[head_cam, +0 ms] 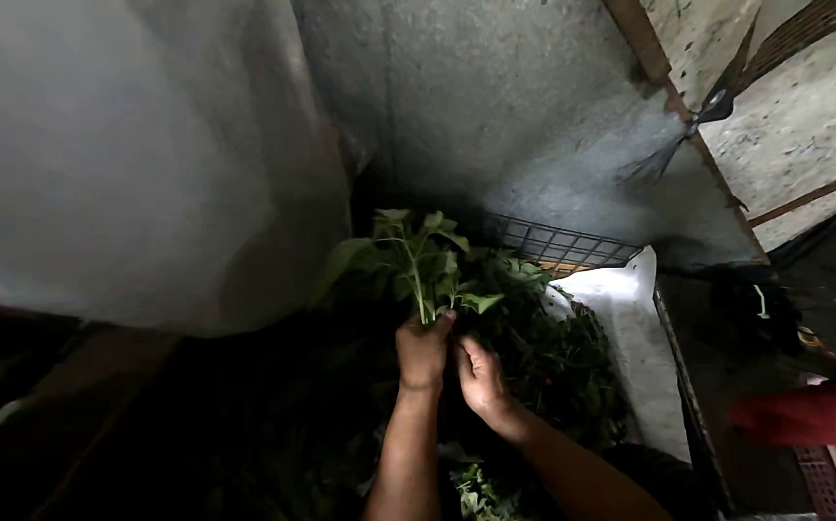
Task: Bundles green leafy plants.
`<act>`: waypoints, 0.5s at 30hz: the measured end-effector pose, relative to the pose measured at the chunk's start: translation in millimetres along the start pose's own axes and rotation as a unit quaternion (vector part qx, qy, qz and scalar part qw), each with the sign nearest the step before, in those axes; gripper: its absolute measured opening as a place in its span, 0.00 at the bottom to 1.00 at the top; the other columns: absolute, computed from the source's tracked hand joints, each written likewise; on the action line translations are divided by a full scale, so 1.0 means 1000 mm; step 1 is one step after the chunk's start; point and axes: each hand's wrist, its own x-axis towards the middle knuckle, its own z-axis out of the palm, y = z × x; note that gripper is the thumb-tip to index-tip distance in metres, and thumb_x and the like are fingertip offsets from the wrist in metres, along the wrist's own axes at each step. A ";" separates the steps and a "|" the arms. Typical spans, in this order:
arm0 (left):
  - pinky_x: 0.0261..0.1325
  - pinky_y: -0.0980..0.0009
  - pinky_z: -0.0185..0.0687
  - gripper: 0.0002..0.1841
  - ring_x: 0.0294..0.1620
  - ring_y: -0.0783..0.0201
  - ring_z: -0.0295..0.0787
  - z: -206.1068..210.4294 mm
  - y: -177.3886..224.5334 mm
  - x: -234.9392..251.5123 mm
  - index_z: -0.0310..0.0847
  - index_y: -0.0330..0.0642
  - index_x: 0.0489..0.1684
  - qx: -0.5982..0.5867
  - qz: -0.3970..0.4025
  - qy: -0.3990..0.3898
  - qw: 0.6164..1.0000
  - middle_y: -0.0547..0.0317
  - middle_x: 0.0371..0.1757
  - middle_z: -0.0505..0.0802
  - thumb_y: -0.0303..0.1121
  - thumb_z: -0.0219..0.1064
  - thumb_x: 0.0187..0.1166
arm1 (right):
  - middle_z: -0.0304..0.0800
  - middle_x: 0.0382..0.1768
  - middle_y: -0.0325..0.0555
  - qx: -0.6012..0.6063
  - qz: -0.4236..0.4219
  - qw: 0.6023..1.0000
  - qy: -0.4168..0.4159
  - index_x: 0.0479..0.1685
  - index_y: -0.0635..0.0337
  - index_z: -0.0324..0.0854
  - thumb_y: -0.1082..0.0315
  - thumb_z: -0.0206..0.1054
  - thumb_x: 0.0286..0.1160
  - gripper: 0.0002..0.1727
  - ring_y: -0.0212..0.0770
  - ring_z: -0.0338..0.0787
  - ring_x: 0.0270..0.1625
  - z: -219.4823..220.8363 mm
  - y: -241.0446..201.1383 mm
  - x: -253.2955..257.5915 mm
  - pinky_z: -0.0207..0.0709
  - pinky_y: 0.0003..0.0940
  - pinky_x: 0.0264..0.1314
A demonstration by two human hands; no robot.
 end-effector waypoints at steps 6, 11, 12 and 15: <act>0.40 0.66 0.84 0.08 0.31 0.66 0.86 -0.002 0.004 -0.001 0.84 0.33 0.47 0.037 -0.010 -0.021 0.999 0.54 0.32 0.89 0.31 0.69 0.83 | 0.93 0.59 0.54 -0.036 0.086 0.994 -0.054 0.72 0.63 0.80 0.62 0.56 0.89 0.21 0.46 0.92 0.62 -0.005 -0.014 0.007 0.83 0.47 0.69; 0.35 0.69 0.79 0.08 0.28 0.69 0.80 -0.010 0.004 0.000 0.83 0.35 0.50 0.010 0.027 0.061 0.998 0.58 0.32 0.86 0.31 0.68 0.83 | 0.93 0.55 0.57 -0.167 0.085 0.972 -0.145 0.70 0.63 0.80 0.62 0.48 0.93 0.22 0.52 0.92 0.61 -0.006 -0.033 0.015 0.82 0.51 0.67; 0.35 0.70 0.78 0.08 0.29 0.71 0.79 -0.013 0.003 0.001 0.83 0.35 0.50 -0.007 0.041 0.093 0.995 0.59 0.33 0.85 0.31 0.68 0.83 | 0.94 0.54 0.58 -0.183 0.063 0.968 -0.158 0.69 0.64 0.81 0.62 0.48 0.92 0.21 0.54 0.93 0.59 -0.006 -0.030 0.011 0.83 0.53 0.64; 0.41 0.70 0.84 0.13 0.35 0.70 0.84 -0.032 0.005 0.004 0.79 0.35 0.60 -0.079 0.069 0.181 0.978 0.58 0.41 0.88 0.33 0.65 0.86 | 0.93 0.51 0.60 -0.202 0.043 0.951 -0.228 0.67 0.65 0.81 0.62 0.49 0.92 0.21 0.57 0.93 0.57 -0.017 -0.001 -0.001 0.83 0.55 0.63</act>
